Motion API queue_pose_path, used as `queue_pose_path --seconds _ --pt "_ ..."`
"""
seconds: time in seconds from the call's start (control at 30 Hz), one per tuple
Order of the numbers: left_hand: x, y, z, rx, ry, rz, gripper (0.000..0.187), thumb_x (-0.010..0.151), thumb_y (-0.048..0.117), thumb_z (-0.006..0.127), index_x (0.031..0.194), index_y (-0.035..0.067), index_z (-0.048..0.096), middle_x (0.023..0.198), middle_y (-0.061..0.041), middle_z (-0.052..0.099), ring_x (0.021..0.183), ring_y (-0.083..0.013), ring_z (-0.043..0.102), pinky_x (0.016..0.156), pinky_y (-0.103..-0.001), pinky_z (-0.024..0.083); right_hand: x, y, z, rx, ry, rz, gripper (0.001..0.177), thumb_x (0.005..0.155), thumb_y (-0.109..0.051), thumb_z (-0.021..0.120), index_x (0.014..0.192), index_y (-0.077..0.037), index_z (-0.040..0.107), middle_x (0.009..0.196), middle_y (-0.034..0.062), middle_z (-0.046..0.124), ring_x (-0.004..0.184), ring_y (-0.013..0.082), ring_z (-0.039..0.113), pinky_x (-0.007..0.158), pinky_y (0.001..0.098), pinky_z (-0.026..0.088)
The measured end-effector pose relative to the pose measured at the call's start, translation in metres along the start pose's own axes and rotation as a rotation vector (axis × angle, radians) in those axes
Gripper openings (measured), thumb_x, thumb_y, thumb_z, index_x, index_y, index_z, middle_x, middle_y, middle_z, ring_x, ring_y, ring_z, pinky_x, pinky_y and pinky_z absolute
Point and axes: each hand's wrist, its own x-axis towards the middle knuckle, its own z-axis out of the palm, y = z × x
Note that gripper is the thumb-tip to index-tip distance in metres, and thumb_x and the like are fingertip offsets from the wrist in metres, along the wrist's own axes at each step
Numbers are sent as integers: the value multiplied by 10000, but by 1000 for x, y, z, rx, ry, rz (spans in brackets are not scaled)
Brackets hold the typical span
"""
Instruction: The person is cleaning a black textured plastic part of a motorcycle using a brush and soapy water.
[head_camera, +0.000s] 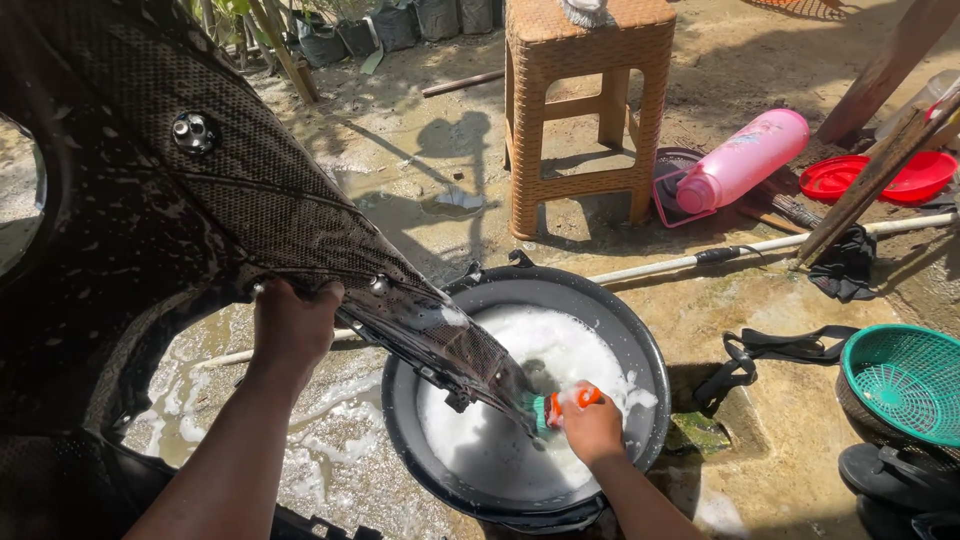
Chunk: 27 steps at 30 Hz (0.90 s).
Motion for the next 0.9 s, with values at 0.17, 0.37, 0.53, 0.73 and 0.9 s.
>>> queue_pose_path --seconds 0.17,0.37,0.53,0.73,0.9 --pt "-3 -16 -14 -52 20 38 259 944 182 721 990 -71 687 886 -142 725 710 -205 666 631 -384 513 -10 -32 2 861 -233 72 364 925 -198 627 1172 69 627 1097 161 726 925 252 773 805 339 659" --pt "9 -47 -33 -117 64 64 239 920 164 729 989 -61 690 885 -122 726 679 -180 653 594 -374 505 13 39 36 -293 -118 -6 414 976 -263 699 1223 59 621 1138 188 724 1061 277 698 927 324 550" --pt "0 -46 -37 -93 80 67 248 924 181 746 934 -61 693 853 -125 716 679 -187 633 599 -386 494 -25 -20 29 401 -243 -12 350 949 -241 627 1188 13 634 1122 170 727 1011 271 742 901 361 604" --pt "-3 -36 -37 -29 67 111 283 935 216 728 906 -62 685 846 -140 722 708 -215 668 659 -401 525 -7 -29 35 799 -272 -17 307 981 -219 612 1146 36 655 1070 189 720 941 282 738 836 406 630" --pt "-6 -36 -34 63 37 103 326 950 259 709 984 -61 656 901 -172 716 759 -256 710 714 -411 561 -1 -21 43 227 -143 233 389 1086 -228 620 1098 146 726 1027 225 774 883 288 727 785 437 583"
